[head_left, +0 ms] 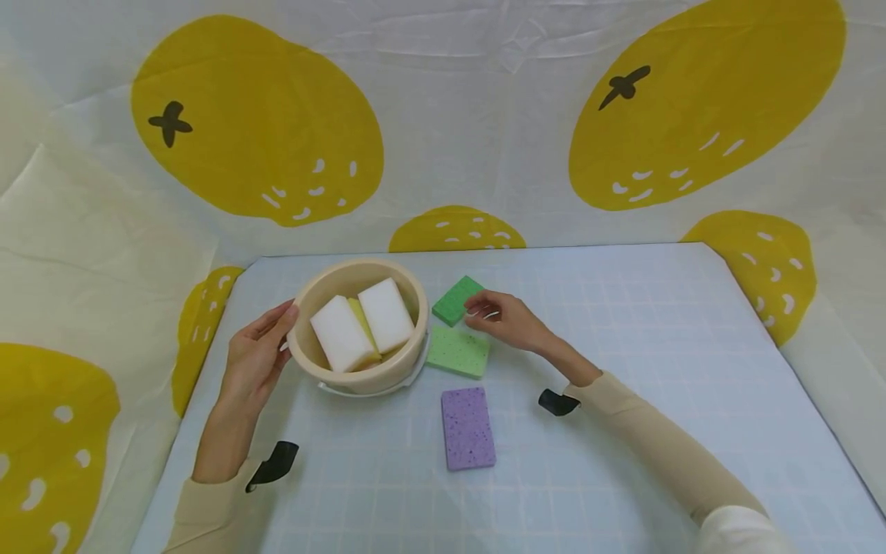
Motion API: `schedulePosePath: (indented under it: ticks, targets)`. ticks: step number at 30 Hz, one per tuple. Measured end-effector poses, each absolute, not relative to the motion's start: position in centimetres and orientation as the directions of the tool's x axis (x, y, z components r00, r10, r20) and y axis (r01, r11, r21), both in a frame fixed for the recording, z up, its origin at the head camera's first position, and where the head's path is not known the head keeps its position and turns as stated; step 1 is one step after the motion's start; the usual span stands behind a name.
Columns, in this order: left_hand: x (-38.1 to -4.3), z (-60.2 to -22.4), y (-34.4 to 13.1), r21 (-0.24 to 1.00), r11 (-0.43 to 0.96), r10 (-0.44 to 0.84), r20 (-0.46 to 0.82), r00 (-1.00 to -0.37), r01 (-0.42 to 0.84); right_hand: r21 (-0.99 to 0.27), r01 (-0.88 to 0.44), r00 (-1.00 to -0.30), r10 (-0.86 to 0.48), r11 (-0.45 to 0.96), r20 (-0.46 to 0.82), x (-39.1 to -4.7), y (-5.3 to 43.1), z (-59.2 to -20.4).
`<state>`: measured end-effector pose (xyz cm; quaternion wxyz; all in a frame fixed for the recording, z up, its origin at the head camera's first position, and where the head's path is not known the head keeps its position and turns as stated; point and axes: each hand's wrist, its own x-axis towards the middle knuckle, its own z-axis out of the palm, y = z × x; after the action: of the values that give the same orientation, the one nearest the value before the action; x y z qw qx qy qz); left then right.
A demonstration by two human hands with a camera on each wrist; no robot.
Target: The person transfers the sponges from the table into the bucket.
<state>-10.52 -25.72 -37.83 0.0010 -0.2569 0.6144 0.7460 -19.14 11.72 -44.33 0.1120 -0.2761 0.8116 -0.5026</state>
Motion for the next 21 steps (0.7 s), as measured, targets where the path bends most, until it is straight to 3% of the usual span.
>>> schedulePosePath:
  ticks: [21]
  targets:
    - [-10.5, -38.0, -25.8, 0.921, -0.240, -0.304, -0.371, -0.877, -0.306, -0.786, -0.376, -0.784, -0.621, 0.491, -0.014, -18.3, 11.1, -47.1]
